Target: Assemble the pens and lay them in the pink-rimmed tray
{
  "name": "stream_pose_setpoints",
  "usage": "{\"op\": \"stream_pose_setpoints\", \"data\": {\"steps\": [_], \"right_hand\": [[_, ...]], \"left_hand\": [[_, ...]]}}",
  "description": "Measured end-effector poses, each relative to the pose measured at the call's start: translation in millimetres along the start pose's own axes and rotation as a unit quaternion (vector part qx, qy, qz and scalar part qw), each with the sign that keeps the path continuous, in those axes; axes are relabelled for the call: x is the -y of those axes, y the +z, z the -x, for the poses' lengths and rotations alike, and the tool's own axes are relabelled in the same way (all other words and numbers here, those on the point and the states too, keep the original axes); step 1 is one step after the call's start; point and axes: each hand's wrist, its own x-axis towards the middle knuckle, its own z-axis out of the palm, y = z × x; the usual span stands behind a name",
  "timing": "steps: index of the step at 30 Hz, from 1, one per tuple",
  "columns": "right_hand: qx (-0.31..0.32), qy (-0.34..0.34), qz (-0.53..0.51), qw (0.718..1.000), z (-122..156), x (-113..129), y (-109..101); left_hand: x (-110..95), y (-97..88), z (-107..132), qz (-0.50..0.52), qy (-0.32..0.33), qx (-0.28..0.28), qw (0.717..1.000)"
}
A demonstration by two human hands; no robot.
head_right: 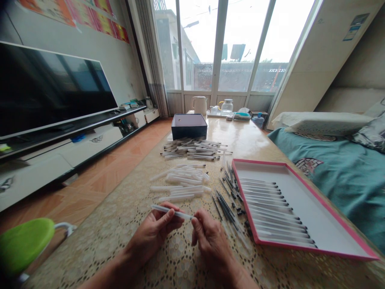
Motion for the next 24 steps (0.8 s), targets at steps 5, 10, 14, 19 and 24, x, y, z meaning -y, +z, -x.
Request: {"op": "stream_pose_setpoints", "data": {"steps": [5,10,14,19,24], "right_hand": [[-0.017,-0.015,0.039,0.999,0.1,0.7,-2.3],[-0.021,-0.051,0.097,0.994,-1.3,2.9,-2.1],[-0.007,-0.103,0.088,0.991,-3.7,-2.7,-0.9],[-0.084,-0.046,0.081,0.992,-4.5,-7.6,-5.8],[-0.108,0.011,0.059,0.992,-4.4,-10.4,-7.5]], "left_hand": [[0.8,3.3,2.2,-0.031,0.01,-0.01,0.999],[4.5,3.8,1.7,-0.172,0.036,0.033,0.984],[6.1,3.1,2.5,-0.201,0.032,0.011,0.979],[-16.0,11.2,20.2,-0.293,-0.005,-0.052,0.955],[-59.0,10.2,2.9,-0.547,0.046,0.009,0.836]]}}
